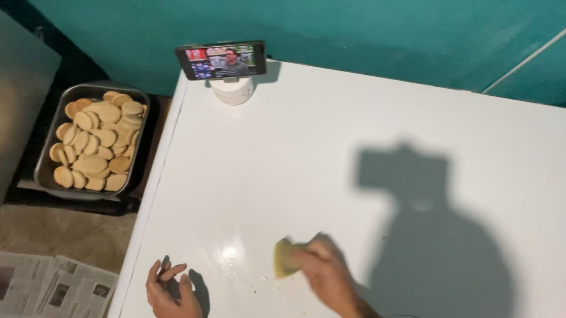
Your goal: Scrubbing and wiping down the lid of a chest freezer with a sponge and rinsing the sponge in a sink.
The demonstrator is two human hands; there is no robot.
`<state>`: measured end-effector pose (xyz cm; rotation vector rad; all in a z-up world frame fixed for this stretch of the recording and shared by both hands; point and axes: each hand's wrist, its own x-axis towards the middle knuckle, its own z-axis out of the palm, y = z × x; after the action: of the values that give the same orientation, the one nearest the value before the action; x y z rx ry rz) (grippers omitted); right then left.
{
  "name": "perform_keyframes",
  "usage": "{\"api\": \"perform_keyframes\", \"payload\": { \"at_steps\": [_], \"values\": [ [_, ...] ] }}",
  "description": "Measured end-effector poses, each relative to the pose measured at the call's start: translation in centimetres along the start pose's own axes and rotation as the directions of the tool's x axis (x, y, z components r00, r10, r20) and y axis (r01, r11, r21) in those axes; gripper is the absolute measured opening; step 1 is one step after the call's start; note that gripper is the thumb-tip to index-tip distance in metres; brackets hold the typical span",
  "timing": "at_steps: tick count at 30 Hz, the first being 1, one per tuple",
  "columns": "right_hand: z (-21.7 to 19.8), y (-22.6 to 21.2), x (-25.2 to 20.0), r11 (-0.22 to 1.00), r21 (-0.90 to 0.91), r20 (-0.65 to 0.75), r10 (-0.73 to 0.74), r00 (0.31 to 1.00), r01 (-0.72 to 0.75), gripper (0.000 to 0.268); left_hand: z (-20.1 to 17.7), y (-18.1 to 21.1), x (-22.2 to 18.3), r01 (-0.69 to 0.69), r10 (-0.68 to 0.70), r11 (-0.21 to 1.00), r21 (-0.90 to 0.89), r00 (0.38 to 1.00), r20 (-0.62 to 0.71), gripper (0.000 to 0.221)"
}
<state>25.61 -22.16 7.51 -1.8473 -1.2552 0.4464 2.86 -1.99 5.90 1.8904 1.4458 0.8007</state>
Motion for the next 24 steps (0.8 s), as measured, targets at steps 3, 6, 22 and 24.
{"api": "perform_keyframes", "payload": {
  "at_steps": [3, 6, 22, 24],
  "values": [
    [-7.2, 7.1, -2.6, 0.969, -0.157, -0.420, 0.108, 0.901, -0.190, 0.020, 0.1, 0.1, -0.5, 0.043, -0.045, 0.997, -0.065, 0.999, -0.028, 0.058],
    [-12.0, 12.8, -5.1, 0.763, -0.454, -0.684, 0.032, 0.729, -0.460, 0.027, 0.2, -0.4, -0.6, -0.006, 0.004, 0.999, -0.040, 0.999, -0.043, 0.056],
    [-10.4, 7.9, -19.0, 0.734, -0.047, -0.374, 0.616, 0.693, -0.678, 0.017, 2.2, -10.0, 0.6, -0.171, 0.168, 0.978, -0.122, 0.985, -0.038, 0.049],
    [-15.8, 10.3, -25.3, 0.453, -0.189, -0.453, 0.747, 0.487, -0.871, 0.019, 3.4, -13.2, 1.4, -0.184, 0.179, 0.979, -0.086, 0.982, -0.057, 0.051]
  ]
}}
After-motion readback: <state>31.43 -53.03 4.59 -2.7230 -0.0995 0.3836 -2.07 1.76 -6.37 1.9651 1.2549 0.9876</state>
